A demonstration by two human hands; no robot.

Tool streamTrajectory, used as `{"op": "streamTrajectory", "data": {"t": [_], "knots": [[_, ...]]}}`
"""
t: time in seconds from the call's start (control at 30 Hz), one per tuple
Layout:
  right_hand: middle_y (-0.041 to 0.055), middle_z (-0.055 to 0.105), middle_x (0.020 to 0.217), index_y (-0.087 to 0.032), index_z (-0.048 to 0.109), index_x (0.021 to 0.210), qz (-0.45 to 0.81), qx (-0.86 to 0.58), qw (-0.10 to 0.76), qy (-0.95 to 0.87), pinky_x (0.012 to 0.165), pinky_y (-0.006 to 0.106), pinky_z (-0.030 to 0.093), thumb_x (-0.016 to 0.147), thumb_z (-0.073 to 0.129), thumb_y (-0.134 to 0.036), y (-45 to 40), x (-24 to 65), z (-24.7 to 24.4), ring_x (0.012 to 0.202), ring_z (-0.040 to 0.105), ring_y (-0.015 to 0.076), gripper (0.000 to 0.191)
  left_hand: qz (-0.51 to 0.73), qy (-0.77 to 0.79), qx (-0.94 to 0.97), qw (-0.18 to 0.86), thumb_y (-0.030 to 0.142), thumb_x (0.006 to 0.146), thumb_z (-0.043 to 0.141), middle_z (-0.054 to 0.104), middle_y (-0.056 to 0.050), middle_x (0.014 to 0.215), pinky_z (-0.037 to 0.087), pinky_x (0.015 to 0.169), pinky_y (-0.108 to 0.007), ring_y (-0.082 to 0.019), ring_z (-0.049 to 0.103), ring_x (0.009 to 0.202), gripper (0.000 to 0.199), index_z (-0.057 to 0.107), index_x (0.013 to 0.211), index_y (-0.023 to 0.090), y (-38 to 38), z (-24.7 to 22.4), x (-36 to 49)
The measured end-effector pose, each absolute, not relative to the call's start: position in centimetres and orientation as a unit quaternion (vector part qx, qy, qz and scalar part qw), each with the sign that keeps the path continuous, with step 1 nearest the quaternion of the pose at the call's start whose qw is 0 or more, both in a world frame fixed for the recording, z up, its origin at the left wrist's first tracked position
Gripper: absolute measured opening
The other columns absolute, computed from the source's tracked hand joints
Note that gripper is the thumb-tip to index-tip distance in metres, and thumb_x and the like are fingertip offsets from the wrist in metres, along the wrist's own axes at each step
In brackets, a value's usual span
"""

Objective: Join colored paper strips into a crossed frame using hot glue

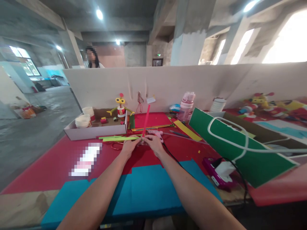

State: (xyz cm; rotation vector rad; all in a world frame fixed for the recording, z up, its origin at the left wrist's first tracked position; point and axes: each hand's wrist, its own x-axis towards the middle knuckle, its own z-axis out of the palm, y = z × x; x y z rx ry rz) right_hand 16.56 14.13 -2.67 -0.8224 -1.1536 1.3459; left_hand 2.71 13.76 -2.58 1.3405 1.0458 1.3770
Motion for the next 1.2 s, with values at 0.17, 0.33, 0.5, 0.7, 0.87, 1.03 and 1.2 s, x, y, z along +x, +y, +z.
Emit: {"op": "streamTrajectory", "data": {"t": [0.17,0.33,0.5,0.7,0.87,1.03,1.2], "knots": [[-0.0020,0.065,0.057,-0.018,0.071,0.065,0.563,-0.358,0.563,-0.488,0.066,0.029,0.055,0.054,0.078,-0.042,14.1,16.6,-2.6,0.054,0.059,0.0131,0.028,0.562,0.406,0.546,0.470,0.037,0.067,0.069,0.057,0.001,0.056,0.037,0.052,-0.023,-0.012,0.049,0.054,0.022,0.063,0.062,0.017,13.4,-2.5,2.8],[-0.0012,0.066,0.059,-0.018,0.071,0.066,0.572,-0.351,0.556,-0.490,0.066,0.029,0.056,0.054,0.079,-0.042,14.1,16.7,-2.6,0.056,0.061,0.0137,0.028,0.565,0.411,0.529,0.482,0.038,0.066,0.071,0.061,0.000,0.060,0.039,0.053,-0.024,-0.012,0.051,0.054,0.022,0.065,0.065,0.017,13.5,-2.7,2.7],[0.0008,0.066,0.057,-0.016,0.067,0.062,0.597,-0.352,0.540,-0.477,0.063,0.030,0.057,0.048,0.082,-0.039,14.5,16.9,-3.0,0.055,0.064,0.0151,0.031,0.559,0.423,0.516,0.491,0.038,0.064,0.073,0.060,-0.002,0.055,0.037,0.050,-0.024,-0.011,0.049,0.049,0.026,0.064,0.061,0.014,14.0,-2.8,2.4],[-0.0017,0.065,0.058,-0.018,0.069,0.064,0.570,-0.371,0.568,-0.462,0.062,0.028,0.057,0.051,0.081,-0.038,15.0,16.8,-3.6,0.053,0.061,0.0127,0.028,0.610,0.383,0.486,0.495,0.038,0.065,0.073,0.057,0.001,0.056,0.039,0.051,-0.023,-0.009,0.048,0.050,0.026,0.062,0.066,0.014,14.2,-2.4,2.2],[-0.0005,0.066,0.062,-0.017,0.069,0.067,0.600,-0.352,0.556,-0.455,0.066,0.030,0.057,0.050,0.082,-0.035,14.2,16.4,-3.0,0.057,0.063,0.0137,0.028,0.584,0.408,0.484,0.508,0.039,0.062,0.075,0.059,0.000,0.057,0.040,0.052,-0.024,-0.010,0.050,0.051,0.028,0.064,0.067,0.013,14.0,-2.6,2.5],[0.0010,0.065,0.056,-0.015,0.068,0.062,0.616,-0.365,0.536,-0.448,0.061,0.029,0.057,0.046,0.084,-0.033,13.8,16.3,-2.7,0.053,0.062,0.0144,0.029,0.600,0.397,0.493,0.489,0.040,0.063,0.074,0.057,0.001,0.055,0.039,0.052,-0.024,-0.009,0.048,0.050,0.029,0.062,0.063,0.014,14.1,-2.4,2.3],[0.0014,0.067,0.059,-0.014,0.068,0.063,0.595,-0.356,0.583,-0.423,0.064,0.029,0.057,0.048,0.082,-0.034,14.0,16.4,-2.6,0.054,0.062,0.0132,0.030,0.594,0.387,0.480,0.517,0.043,0.065,0.072,0.060,-0.001,0.061,0.040,0.052,-0.024,-0.009,0.050,0.052,0.032,0.066,0.075,0.013,14.0,-2.3,2.3]]}}
